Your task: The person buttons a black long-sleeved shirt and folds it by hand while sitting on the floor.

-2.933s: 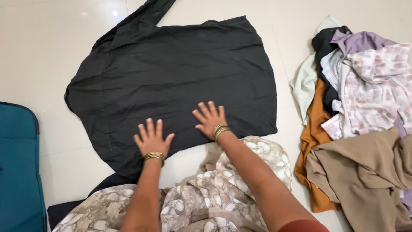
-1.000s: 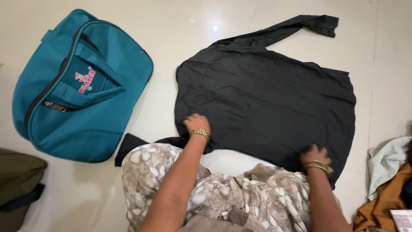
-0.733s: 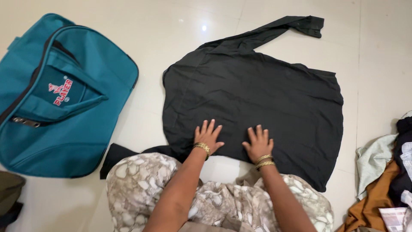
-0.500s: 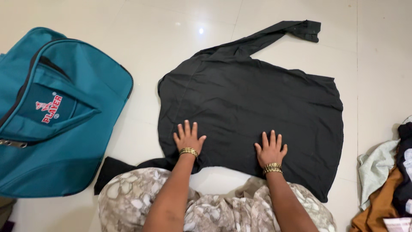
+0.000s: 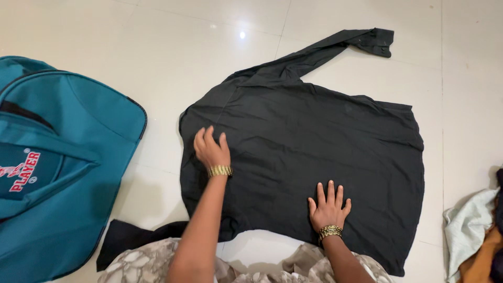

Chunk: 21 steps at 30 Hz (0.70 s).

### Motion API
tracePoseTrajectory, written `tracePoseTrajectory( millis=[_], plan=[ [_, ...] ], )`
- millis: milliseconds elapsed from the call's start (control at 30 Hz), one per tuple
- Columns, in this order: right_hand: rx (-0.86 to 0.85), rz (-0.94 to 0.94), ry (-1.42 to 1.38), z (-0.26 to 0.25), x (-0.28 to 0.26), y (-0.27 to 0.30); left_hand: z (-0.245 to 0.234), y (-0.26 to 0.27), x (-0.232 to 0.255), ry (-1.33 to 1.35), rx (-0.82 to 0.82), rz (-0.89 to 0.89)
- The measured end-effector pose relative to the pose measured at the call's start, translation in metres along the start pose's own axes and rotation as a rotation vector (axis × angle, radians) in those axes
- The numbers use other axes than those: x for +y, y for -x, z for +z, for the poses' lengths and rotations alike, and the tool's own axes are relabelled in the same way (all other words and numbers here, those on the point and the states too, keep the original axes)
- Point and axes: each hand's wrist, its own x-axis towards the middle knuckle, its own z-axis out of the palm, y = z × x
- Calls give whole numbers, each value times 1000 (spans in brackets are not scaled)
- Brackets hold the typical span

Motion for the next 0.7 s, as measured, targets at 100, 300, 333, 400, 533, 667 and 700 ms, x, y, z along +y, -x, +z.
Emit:
tracePoseTrajectory(
  millis=[100, 300, 333, 400, 533, 667, 700],
  plan=[
    [-26, -4, 27, -3, -1, 0, 53, -63, -12, 172, 132, 76],
    [-24, -20, 25, -4, 0, -1, 113, -147, -13, -115, -84, -71],
    [-23, -24, 18, -4, 0, -1, 116, -158, -13, -121, -108, -95],
    [3, -30, 0, -2, 1, 0, 123, -177, -10, -139, -162, -142],
    [18, -41, -28, 2, 2, 2, 140, -201, -10, -165, -393, -191],
    [3, -42, -22, -1, 1, 0, 173, -218, -27, -110, -568, -82],
    [1, -43, -20, -2, 1, 0, 180, -219, -31, -96, -634, -47]
  ],
)
